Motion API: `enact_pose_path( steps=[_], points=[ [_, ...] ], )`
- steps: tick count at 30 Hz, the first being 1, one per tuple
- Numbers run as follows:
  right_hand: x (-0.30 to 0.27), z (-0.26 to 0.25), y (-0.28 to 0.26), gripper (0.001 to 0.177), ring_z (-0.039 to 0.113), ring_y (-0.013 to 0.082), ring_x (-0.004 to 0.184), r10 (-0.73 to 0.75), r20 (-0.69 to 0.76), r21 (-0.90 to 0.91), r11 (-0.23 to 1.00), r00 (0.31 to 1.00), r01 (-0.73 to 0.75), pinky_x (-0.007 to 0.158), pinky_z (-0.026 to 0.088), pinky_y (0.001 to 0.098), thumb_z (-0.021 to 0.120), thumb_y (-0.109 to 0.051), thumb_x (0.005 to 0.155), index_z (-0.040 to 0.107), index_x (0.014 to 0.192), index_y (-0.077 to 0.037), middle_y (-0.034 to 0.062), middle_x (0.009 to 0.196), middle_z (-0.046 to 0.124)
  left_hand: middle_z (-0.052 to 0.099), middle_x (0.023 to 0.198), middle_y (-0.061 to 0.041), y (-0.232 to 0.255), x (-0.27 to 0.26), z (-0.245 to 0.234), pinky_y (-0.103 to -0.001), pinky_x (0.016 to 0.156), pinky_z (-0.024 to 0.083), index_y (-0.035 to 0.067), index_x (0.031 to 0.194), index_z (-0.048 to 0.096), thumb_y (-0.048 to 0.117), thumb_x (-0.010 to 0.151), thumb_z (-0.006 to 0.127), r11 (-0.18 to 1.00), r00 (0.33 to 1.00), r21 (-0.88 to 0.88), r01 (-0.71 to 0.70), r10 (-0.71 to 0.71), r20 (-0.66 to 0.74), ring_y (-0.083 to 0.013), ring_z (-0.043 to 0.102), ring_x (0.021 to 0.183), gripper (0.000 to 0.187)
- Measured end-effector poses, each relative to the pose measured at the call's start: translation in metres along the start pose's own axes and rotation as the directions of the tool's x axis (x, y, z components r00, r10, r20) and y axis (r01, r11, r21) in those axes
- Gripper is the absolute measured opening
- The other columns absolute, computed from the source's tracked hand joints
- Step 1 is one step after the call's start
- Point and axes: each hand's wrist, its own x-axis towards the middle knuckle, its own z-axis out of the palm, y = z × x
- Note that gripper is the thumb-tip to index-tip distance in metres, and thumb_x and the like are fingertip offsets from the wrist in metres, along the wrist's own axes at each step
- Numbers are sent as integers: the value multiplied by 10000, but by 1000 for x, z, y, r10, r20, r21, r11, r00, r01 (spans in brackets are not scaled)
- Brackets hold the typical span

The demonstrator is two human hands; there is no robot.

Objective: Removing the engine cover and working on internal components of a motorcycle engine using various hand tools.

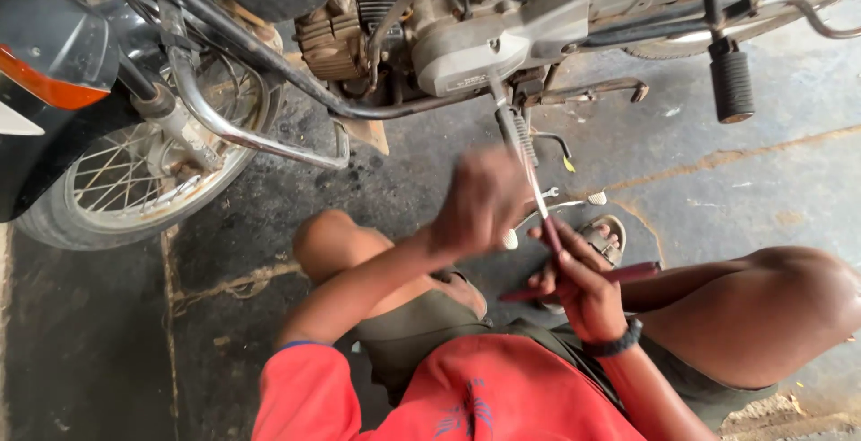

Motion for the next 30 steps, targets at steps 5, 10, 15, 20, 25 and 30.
enact_pose_path(
  steps=[5, 10, 15, 20, 25, 30],
  points=[
    [35, 2, 2, 583, 505, 96, 656, -78, -5, 121, 990, 997, 78, 765, 515, 331, 448, -55, 1006, 369, 1574, 49, 143, 1442, 560, 637, 1195, -160, -89, -26, 78, -379, 874, 520, -10, 1330, 487, 275, 938, 715, 569, 619, -294, 768, -777, 110, -259, 630, 1017, 536],
    [58, -5, 7, 591, 463, 78, 615, -19, 12, 204, 979, 1000, 16, 744, 497, 303, 438, -52, 982, 374, 1564, 32, 136, 1451, 560, 767, 1039, -111, -121, -47, 106, -282, 674, 555, -81, 1279, 587, 220, 1047, 643, 35, 399, -597, 802, -774, 492, -136, 718, 842, 385],
    [63, -12, 23, 599, 448, 75, 615, -40, 19, 320, 947, 999, 32, 735, 475, 274, 441, -40, 982, 373, 1572, 43, 144, 1463, 568, 756, 979, -76, -125, -40, 105, -249, 633, 574, 2, 1341, 568, 188, 1027, 610, 53, 411, -581, 812, -758, 506, -98, 706, 792, 367],
    [76, -29, 44, 603, 449, 72, 626, -16, 31, 467, 884, 999, 0, 752, 474, 266, 457, -31, 989, 369, 1582, 34, 149, 1484, 567, 752, 928, -64, -128, -37, 106, -258, 611, 584, -3, 1323, 582, 172, 1022, 616, 24, 381, -569, 822, -766, 518, -106, 698, 724, 351],
    [73, 16, 34, 531, 522, 71, 673, 127, -9, 726, 682, 992, -81, 803, 495, 310, 492, -146, 976, 447, 1490, -19, 143, 1348, 616, 742, 864, -53, -130, -33, 109, -268, 576, 589, -5, 1306, 597, 139, 989, 632, 9, 327, -563, 827, -821, 467, -106, 701, 678, 350],
    [80, 7, 64, 252, 457, 100, 648, -85, 240, 852, 497, 967, -168, 892, 481, 384, 530, -331, 1099, 545, 1017, -93, -21, 659, 502, 706, 881, -168, -131, -35, 117, -356, 565, 497, -69, 1211, 679, 186, 1012, 668, 219, 356, -375, 901, -867, 349, -219, 632, 672, 323]
  ],
)
